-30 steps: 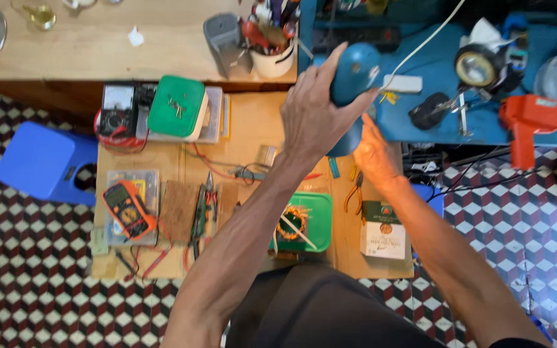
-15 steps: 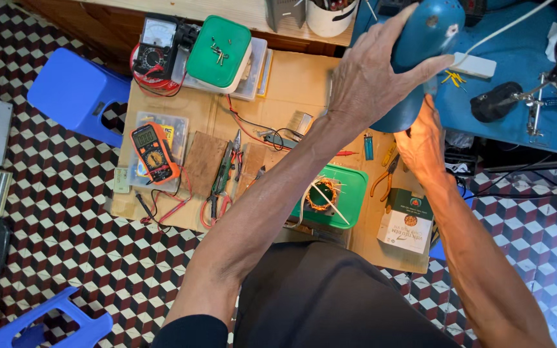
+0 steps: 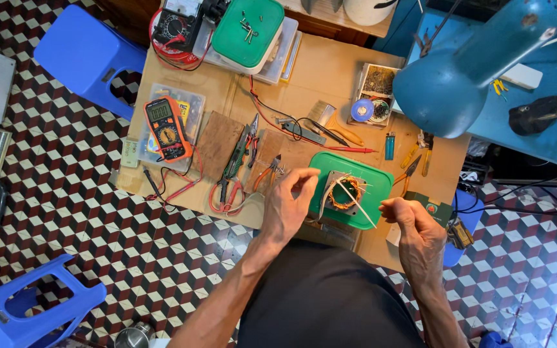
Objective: The person retrieves a motor stator from a shelf and places it on a workbench. They then use pliers to strip the insulation from the ends of the copper wires attached to the stator and arrange the wires.
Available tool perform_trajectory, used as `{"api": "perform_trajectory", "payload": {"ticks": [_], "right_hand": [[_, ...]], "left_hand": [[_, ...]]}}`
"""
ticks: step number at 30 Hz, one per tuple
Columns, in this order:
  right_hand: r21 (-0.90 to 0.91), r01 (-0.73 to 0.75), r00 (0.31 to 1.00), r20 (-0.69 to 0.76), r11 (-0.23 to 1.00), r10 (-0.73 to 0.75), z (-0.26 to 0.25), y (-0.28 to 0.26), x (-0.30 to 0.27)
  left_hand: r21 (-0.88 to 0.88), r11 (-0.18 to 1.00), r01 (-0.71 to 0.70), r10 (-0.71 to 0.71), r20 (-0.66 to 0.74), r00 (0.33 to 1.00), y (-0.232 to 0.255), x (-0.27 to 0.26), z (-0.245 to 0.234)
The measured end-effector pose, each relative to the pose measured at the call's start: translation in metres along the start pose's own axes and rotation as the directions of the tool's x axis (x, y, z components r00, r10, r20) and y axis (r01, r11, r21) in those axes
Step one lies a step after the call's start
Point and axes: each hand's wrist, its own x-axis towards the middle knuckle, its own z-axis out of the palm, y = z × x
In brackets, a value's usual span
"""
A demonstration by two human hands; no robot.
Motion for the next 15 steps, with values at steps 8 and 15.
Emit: {"api": "perform_trajectory", "payload": {"ticks": [8,15], "right_hand": [[-0.306,0.077,0.99,0.14,0.949,-0.035,0.043,-0.024,0.01],[-0.313,0.087,0.995,0.067,0.946,-0.069,0.061,-0.012,0.014]], "left_hand": [[0.109,0.991,-0.074,0.069,0.044,0.997,-0.006,-0.018,0.028],[0.119,0.992,-0.039,0.037,0.015,0.999,-0.01,-0.01,0.036]]}}
